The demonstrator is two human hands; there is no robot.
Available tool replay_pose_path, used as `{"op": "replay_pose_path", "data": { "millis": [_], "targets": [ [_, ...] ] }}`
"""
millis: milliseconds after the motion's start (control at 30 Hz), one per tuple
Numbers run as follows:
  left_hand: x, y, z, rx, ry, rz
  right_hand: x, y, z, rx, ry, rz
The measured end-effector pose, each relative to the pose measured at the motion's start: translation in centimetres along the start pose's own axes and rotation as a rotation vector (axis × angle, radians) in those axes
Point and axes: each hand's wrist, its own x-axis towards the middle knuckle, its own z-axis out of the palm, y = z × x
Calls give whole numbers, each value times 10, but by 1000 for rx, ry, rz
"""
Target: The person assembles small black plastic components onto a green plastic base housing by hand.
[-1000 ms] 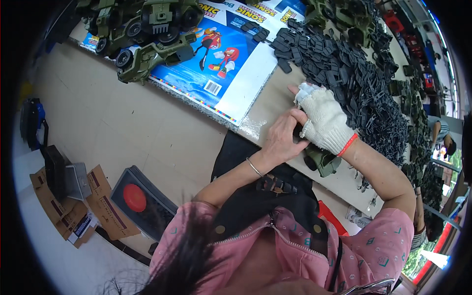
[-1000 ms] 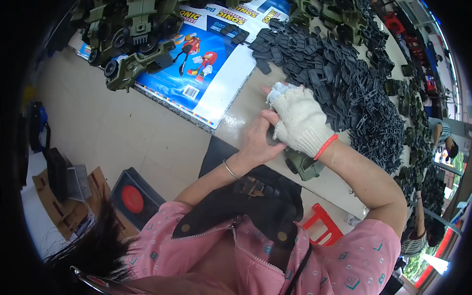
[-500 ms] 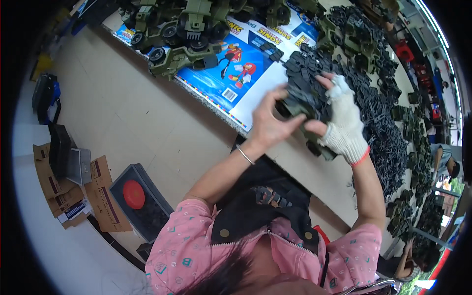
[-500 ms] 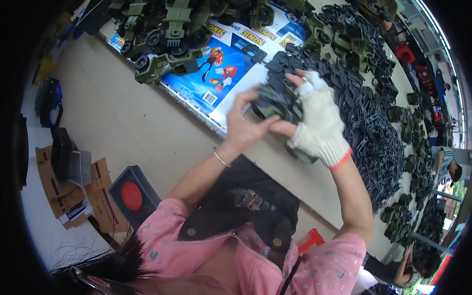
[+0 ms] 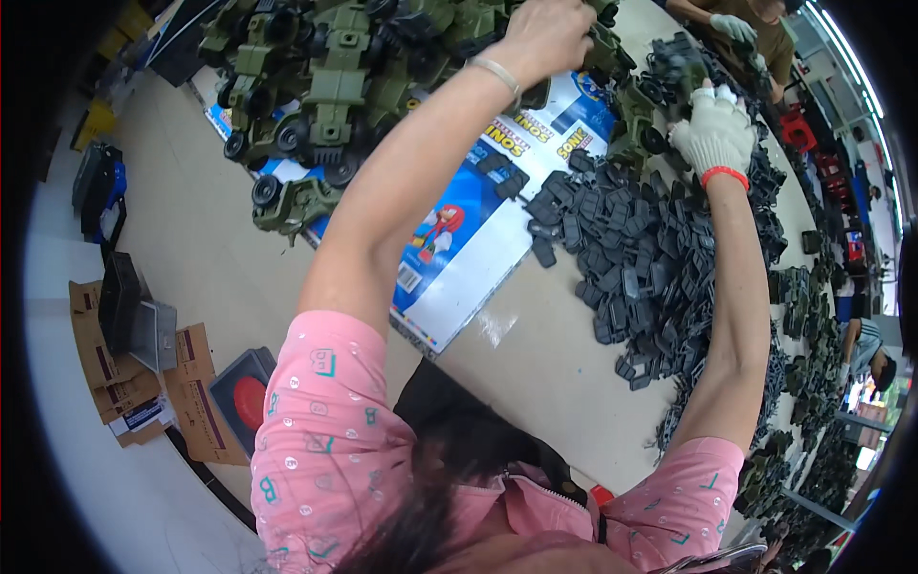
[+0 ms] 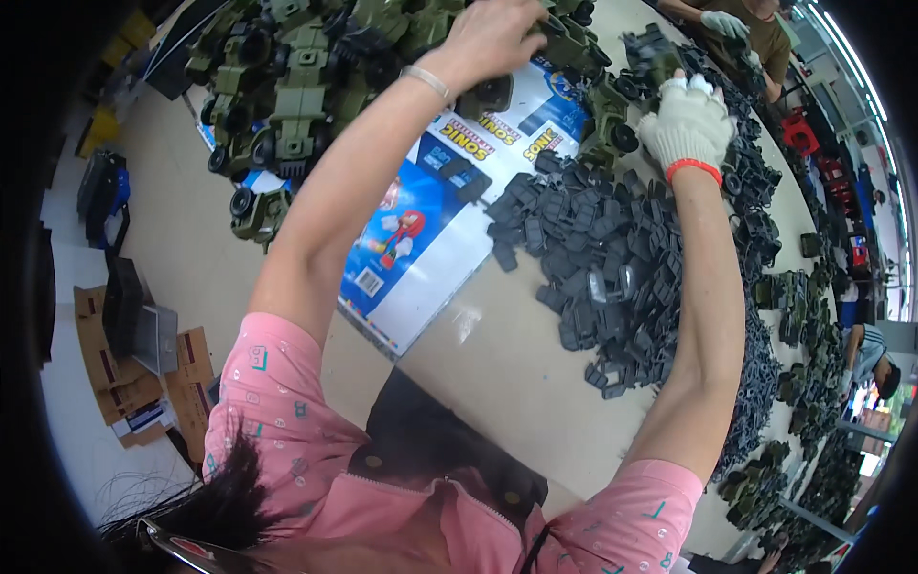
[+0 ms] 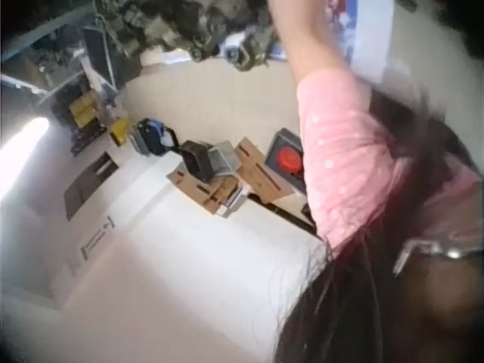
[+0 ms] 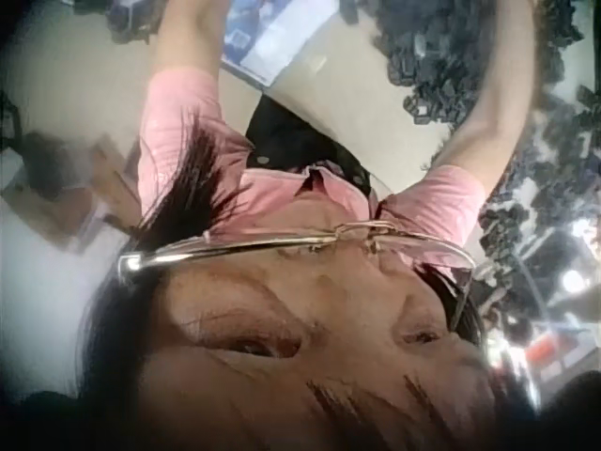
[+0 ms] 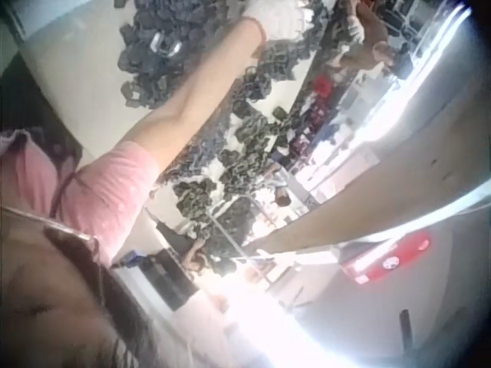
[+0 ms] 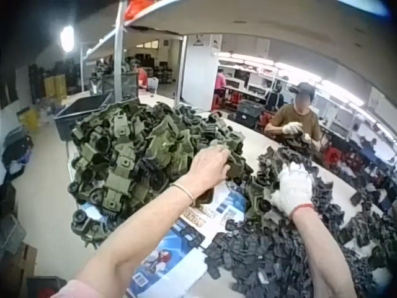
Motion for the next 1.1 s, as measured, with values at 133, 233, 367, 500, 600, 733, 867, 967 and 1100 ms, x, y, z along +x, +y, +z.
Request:
{"op": "replay_pose_path", "data": {
  "millis": [133, 233, 367, 500, 600, 733, 867, 967, 1100],
  "targets": [
    [81, -57, 38, 33, -36, -257, 39, -59, -1, 252, 176, -445],
    [110, -71, 77, -22, -77, -376, 75, -106, 42, 435, 122, -347],
    [125, -81, 83, -13, -354, -486, 102, -146, 83, 602, -24, -303],
    [137, -80, 78, 98, -725, -501, 101, -145, 87, 611, -81, -259],
    [140, -75, 77, 105, -832, -381, 102, -137, 91, 617, -95, -308],
    [113, -57, 74, 163, -137, -305, 98, -138, 79, 631, -46, -224],
    [127, -14, 20, -77, 162, -261, 97, -112, 81, 831, 54, -82],
    [94, 18, -34, -46, 258, -218, 90, -98, 76, 1151, 244, 278],
    [-47, 69, -147, 133, 344, -38, 59, -70, 31, 1356, 466, 420]
  ]
}}
